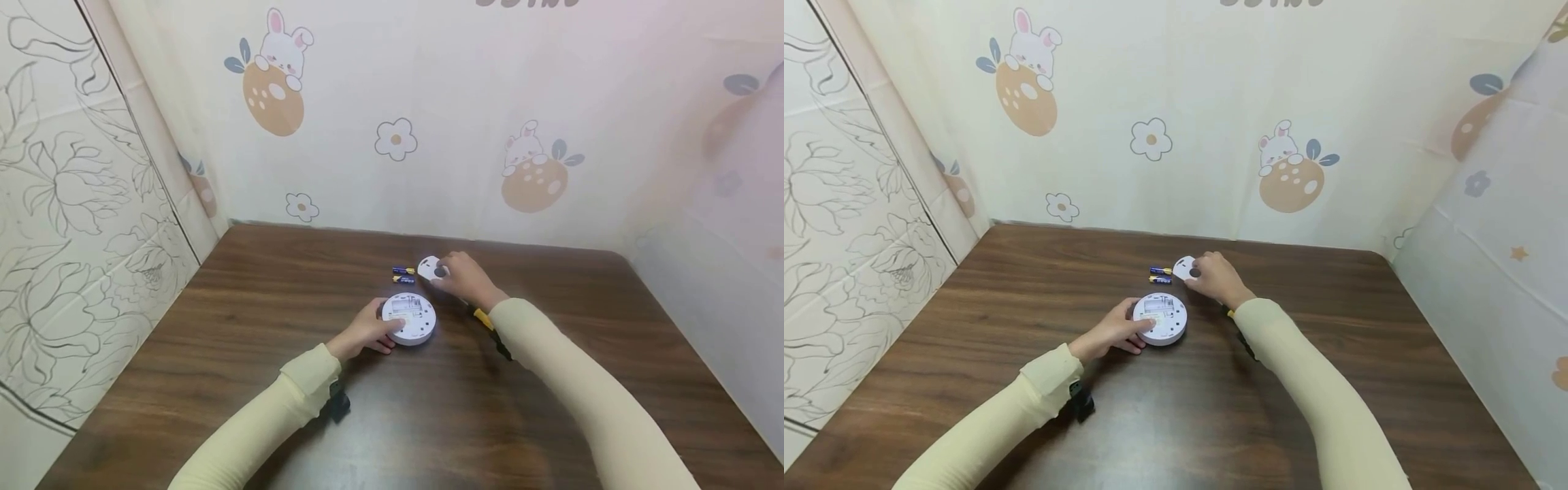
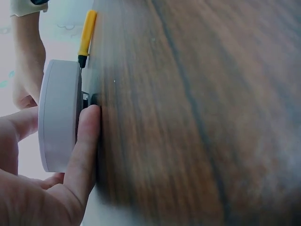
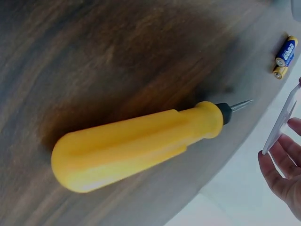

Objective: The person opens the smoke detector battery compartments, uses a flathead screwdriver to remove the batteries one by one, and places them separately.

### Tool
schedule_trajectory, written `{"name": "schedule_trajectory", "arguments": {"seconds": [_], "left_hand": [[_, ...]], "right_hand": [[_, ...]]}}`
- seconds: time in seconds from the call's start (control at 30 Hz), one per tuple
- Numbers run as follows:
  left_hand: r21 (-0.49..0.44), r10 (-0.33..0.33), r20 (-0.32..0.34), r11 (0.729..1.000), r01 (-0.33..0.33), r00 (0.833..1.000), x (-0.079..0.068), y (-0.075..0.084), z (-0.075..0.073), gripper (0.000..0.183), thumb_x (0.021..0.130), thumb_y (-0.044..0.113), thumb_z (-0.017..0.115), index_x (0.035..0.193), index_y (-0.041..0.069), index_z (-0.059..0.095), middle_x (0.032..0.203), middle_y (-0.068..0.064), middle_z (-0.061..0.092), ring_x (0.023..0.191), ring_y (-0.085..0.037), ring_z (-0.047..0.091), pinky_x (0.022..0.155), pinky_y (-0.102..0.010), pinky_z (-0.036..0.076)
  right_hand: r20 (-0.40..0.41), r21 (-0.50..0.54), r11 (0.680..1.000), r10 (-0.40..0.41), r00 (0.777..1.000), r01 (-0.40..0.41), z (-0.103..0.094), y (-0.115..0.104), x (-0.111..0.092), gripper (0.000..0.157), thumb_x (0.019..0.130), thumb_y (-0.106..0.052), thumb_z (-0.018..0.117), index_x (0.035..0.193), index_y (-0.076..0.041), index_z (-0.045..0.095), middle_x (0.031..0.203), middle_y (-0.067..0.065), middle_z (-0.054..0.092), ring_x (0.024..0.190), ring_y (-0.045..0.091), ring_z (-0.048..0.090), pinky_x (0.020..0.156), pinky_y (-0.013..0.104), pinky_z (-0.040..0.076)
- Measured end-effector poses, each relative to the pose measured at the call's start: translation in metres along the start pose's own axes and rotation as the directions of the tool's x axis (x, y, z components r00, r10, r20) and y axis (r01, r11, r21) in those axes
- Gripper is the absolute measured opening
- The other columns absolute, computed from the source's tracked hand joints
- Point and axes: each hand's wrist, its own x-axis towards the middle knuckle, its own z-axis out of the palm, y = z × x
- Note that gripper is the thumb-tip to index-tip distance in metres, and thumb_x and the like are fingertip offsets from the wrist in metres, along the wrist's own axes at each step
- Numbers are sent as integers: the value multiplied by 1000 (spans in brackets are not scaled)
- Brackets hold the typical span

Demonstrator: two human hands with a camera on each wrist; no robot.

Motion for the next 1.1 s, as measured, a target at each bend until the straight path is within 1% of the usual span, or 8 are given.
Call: {"name": "schedule_trajectory", "arguments": {"seconds": [0.17,0.27,0.43,0.57,0.73,0.9,1.03,1.1], "left_hand": [[-1,-5,-3,1000,5,1000,-2,0,0,66,89,20,68,143,6,32,103,-18,56,69,-24,62,55,-34,58],[-11,-7,3,1000,7,1000,-5,1,0,64,91,22,66,143,6,32,99,-18,57,69,-24,62,55,-34,58],[-48,-9,31,999,10,999,-11,0,-5,58,96,24,57,145,6,30,94,-18,57,69,-23,61,54,-35,58],[-68,-26,46,997,29,999,-18,-4,-10,55,99,24,52,145,6,29,98,-18,57,69,-21,60,55,-35,58],[-70,-33,61,997,37,998,-28,-7,-12,54,98,20,52,144,5,30,106,-20,56,69,-21,60,57,-36,59],[-68,-14,68,997,19,998,-36,-12,-13,53,96,14,54,142,1,31,107,-21,59,69,-21,61,57,-35,58],[-59,-9,55,998,12,998,-43,-15,-14,49,95,11,56,138,-1,36,106,-20,61,72,-21,62,58,-36,58],[-70,-4,35,998,6,999,-45,-16,-14,47,94,9,55,136,-4,38,105,-21,60,74,-22,62,58,-37,59]], "right_hand": [[-17,-7,1000,-30,999,30,-6,-5,-5,37,82,-27,74,106,2,70,104,16,64,100,31,54,92,46,48],[-31,-9,998,-57,998,57,-9,-8,-8,38,82,-26,74,106,3,69,104,17,65,100,31,55,92,47,47],[-34,-26,996,-91,995,90,-13,-14,-14,42,82,-27,74,109,4,68,106,17,64,101,31,55,92,46,47],[-17,-35,993,-111,994,110,-14,-19,-19,41,82,-28,74,109,2,68,107,17,64,101,30,55,90,45,49],[-6,-29,989,-144,989,144,-13,-24,-28,37,82,-29,74,106,0,70,109,16,64,104,30,55,91,45,48],[21,-5,987,-158,987,158,-12,-31,-36,37,82,-29,75,108,-2,70,113,16,63,107,30,54,93,46,48],[52,27,988,-156,986,155,-10,-40,-43,39,81,-29,77,110,-4,70,116,14,62,109,29,53,93,44,49],[62,43,982,-185,981,182,-9,-43,-46,39,80,-28,78,110,-4,70,116,14,62,109,28,53,93,43,49]]}}
